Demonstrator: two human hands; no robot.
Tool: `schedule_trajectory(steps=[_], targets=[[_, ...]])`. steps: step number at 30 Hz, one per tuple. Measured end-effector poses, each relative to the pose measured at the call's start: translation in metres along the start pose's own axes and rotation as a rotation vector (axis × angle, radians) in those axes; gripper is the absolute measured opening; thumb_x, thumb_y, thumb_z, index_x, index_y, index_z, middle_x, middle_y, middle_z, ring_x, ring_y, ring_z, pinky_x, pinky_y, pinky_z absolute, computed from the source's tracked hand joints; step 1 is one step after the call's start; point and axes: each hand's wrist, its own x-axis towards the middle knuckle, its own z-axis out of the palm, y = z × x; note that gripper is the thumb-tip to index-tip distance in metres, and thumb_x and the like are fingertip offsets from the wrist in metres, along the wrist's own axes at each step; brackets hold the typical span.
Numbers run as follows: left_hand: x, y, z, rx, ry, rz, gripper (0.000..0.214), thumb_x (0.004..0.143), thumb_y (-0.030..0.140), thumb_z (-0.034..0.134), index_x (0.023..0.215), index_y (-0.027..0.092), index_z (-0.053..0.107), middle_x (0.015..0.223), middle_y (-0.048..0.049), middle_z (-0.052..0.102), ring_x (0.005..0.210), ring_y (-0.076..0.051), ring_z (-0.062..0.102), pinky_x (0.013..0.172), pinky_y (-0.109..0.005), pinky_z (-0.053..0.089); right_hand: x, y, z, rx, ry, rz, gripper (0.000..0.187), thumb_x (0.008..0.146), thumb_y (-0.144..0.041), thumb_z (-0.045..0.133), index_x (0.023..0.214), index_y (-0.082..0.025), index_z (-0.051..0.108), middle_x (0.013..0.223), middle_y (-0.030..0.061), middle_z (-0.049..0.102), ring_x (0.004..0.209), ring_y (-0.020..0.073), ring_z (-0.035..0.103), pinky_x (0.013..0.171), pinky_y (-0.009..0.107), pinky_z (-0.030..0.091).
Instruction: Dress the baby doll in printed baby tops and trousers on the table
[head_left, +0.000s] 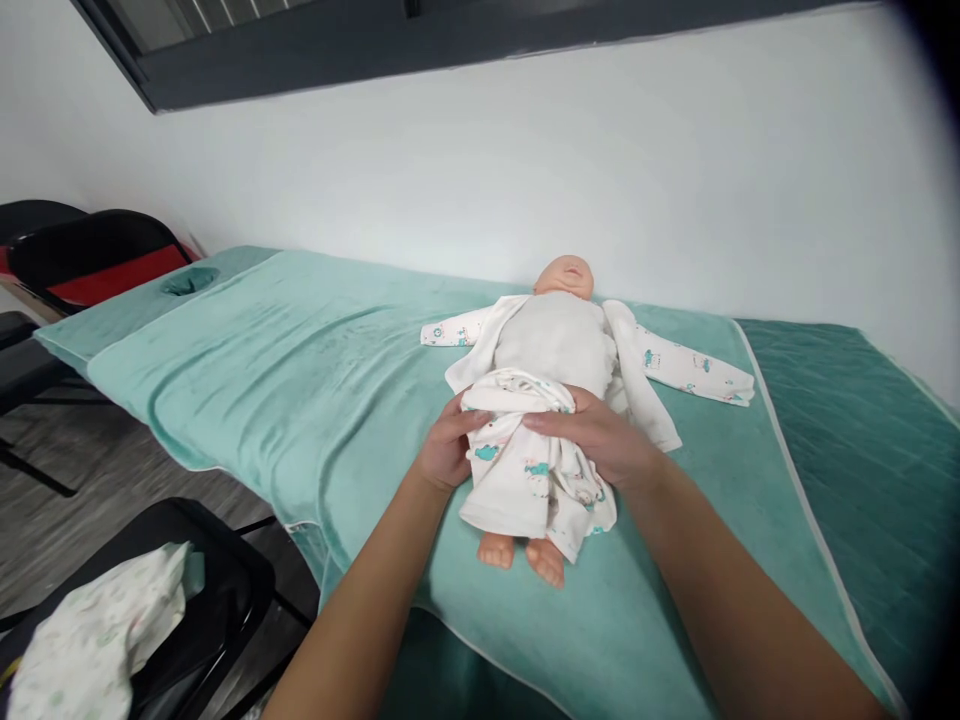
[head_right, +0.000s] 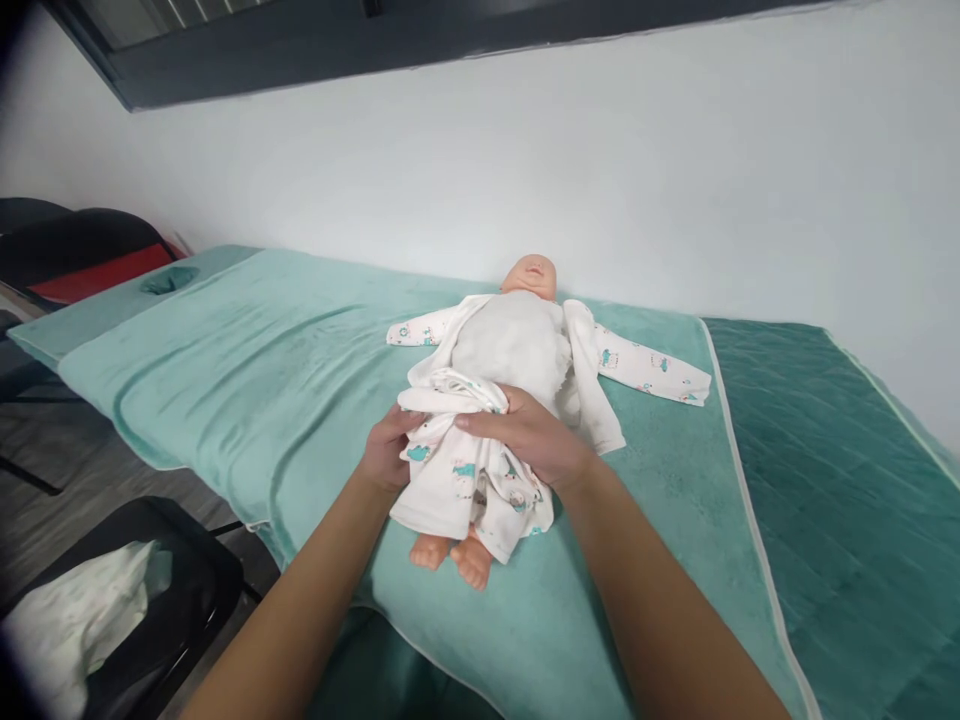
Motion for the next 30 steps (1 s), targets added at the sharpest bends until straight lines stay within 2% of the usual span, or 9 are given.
schedule_trajectory(steps=[2,5,9,12,16,20,22,26,30], targets=[[-0.009,0.000,0.004,0.065,-0.007,0.024,0.045,0.065,0.033,0.080,0.104,0.012,0.070,0.085,-0.0089,0.074,0.073,-0.022,0.069,0.069,-0.031,0.052,0.001,0.002,0.002,0.048,0.043,-0.004,0.037,0.082,-0.032,0.072,0.117,-0.021,0.067,0.096,0.0041,0.073,0.084,0.0190,0.068,0.078,0.033,0.052],[-0.026,0.005,0.015,0.226,-0.019,0.054,0.053,0.068,0.040,0.080,0.112,0.014,0.067,0.097,-0.0091,0.072,0.081,-0.021,0.067,0.068,-0.026,0.049,0.002,0.002,0.006,-0.021,0.089,-0.051,0.033,0.083,-0.031,0.070,0.115,-0.021,0.067,0.098,0.0037,0.072,0.086,0.0187,0.066,0.078,0.031,0.050],[-0.044,0.020,0.038,0.452,-0.033,0.000,0.051,0.069,0.033,0.081,0.115,0.017,0.066,0.106,-0.0072,0.071,0.091,-0.020,0.064,0.077,-0.027,0.048,0.002,0.000,0.011,-0.172,0.114,-0.157,0.028,0.085,-0.033,0.066,0.109,-0.019,0.069,0.100,0.0041,0.071,0.094,0.0198,0.063,0.084,0.032,0.047],[-0.054,0.024,0.050,0.443,0.008,-0.050,0.040,0.074,0.032,0.077,0.110,0.016,0.067,0.098,-0.0064,0.071,0.087,-0.020,0.064,0.078,-0.029,0.047,0.001,0.000,0.012,-0.237,0.117,-0.169,0.026,0.086,-0.035,0.064,0.105,-0.018,0.068,0.100,0.0040,0.070,0.095,0.0201,0.062,0.083,0.032,0.046],[-0.077,0.016,0.058,0.334,0.142,-0.038,0.031,0.080,0.037,0.070,0.103,0.015,0.067,0.090,-0.0062,0.069,0.076,-0.017,0.061,0.068,-0.026,0.043,-0.001,-0.001,0.012,-0.359,0.079,-0.104,0.018,0.080,-0.032,0.067,0.090,-0.017,0.065,0.087,0.0012,0.066,0.082,0.0178,0.059,0.071,0.028,0.045],[-0.111,0.003,0.067,0.302,0.282,-0.017,0.031,0.081,0.041,0.068,0.096,0.014,0.068,0.078,-0.0036,0.064,0.064,-0.012,0.052,0.061,-0.025,0.039,-0.005,-0.004,0.013,-0.533,0.010,-0.012,0.012,0.073,-0.027,0.067,0.074,-0.017,0.061,0.070,-0.0028,0.057,0.066,0.0128,0.050,0.057,0.024,0.037],[-0.125,-0.001,0.075,0.322,0.372,-0.023,0.031,0.081,0.043,0.068,0.091,0.014,0.068,0.075,-0.0028,0.063,0.066,-0.012,0.051,0.063,-0.025,0.039,-0.006,-0.005,0.014,-0.583,-0.001,0.011,0.011,0.071,-0.026,0.067,0.073,-0.016,0.061,0.069,-0.0035,0.055,0.065,0.0120,0.049,0.055,0.023,0.036],[-0.140,-0.013,0.090,0.354,0.554,-0.012,0.034,0.074,0.044,0.075,0.091,0.015,0.069,0.083,-0.0038,0.067,0.076,-0.015,0.055,0.069,-0.024,0.041,-0.006,-0.004,0.014,-0.656,-0.037,0.021,0.007,0.066,-0.021,0.064,0.072,-0.016,0.062,0.068,-0.0034,0.057,0.065,0.0118,0.050,0.056,0.022,0.037],[-0.147,-0.034,0.090,0.168,0.618,0.005,0.042,0.065,0.043,0.080,0.092,0.013,0.070,0.078,-0.0057,0.068,0.074,-0.018,0.058,0.069,-0.026,0.042,-0.004,-0.001,0.011,-0.738,-0.092,0.029,0.006,0.064,-0.018,0.060,0.069,-0.016,0.062,0.068,-0.0023,0.061,0.065,0.0128,0.054,0.057,0.023,0.039]])
